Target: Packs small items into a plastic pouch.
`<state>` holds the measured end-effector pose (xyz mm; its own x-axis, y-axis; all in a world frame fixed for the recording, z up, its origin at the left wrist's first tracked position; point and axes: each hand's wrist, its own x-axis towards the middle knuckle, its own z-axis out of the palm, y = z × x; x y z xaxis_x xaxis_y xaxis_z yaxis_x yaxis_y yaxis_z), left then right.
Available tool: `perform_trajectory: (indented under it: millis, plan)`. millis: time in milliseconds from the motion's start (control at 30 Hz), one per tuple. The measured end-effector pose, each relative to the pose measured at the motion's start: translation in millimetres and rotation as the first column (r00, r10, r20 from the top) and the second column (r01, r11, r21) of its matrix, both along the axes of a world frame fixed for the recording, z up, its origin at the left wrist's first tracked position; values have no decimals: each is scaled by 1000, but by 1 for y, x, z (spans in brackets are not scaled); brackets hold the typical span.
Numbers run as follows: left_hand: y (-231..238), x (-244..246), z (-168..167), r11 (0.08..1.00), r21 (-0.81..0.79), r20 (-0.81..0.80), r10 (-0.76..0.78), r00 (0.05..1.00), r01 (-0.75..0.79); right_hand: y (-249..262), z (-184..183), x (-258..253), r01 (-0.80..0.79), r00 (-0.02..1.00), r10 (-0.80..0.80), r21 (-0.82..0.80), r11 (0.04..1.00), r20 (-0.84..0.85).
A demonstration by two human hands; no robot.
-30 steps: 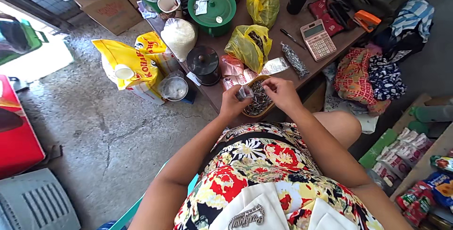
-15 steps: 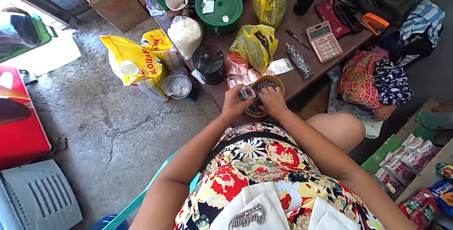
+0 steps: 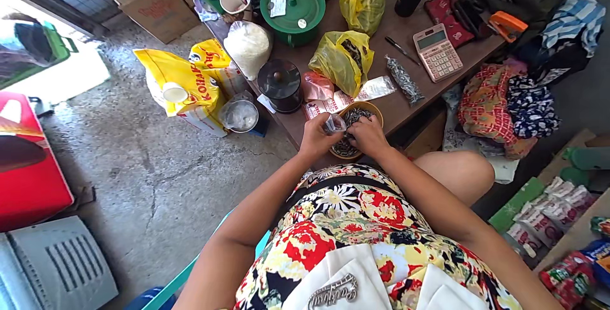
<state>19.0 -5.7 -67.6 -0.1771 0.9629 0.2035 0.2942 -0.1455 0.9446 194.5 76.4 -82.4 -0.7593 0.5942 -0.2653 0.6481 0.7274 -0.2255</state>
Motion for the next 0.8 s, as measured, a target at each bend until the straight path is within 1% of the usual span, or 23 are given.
perform_trajectory:
  millis: [67,167,233,300,400,467,533,633,733,800]
  plan:
    - [1,0,0,1000,-1,4,-2,1000,2,1,5,1,56,997,-58,-35,998,-52]
    - [2,0,0,1000,6,12,-16,1000,16,6,19,4,184,970,-206,-169,968,-127]
    - [2,1,1,1000,4,18,-28,999,28,10,26,9,248,939,-302,-283,926,-162]
    - [3,2,1,999,-5,27,-37,999,38,14,30,15,280,905,-377,-391,877,-196]
    - [4,3,-1,999,-18,27,-47,999,47,16,38,21,324,838,-494,-517,792,-233]
    - [5,3,-1,998,-32,15,-48,999,48,18,43,27,330,801,-546,-579,746,-246]
    - [7,4,-1,998,-39,-8,-50,999,49,20,52,31,329,772,-575,-603,726,-272]
    - [9,6,1,996,-64,-37,-62,997,60,23,75,36,321,746,-594,-619,717,-301]
    - [12,9,3,993,-89,-55,-77,996,72,25,98,39,295,739,-584,-618,728,-335]
    - [13,11,5,991,-102,-58,-87,994,81,24,107,39,276,752,-551,-586,762,-363]
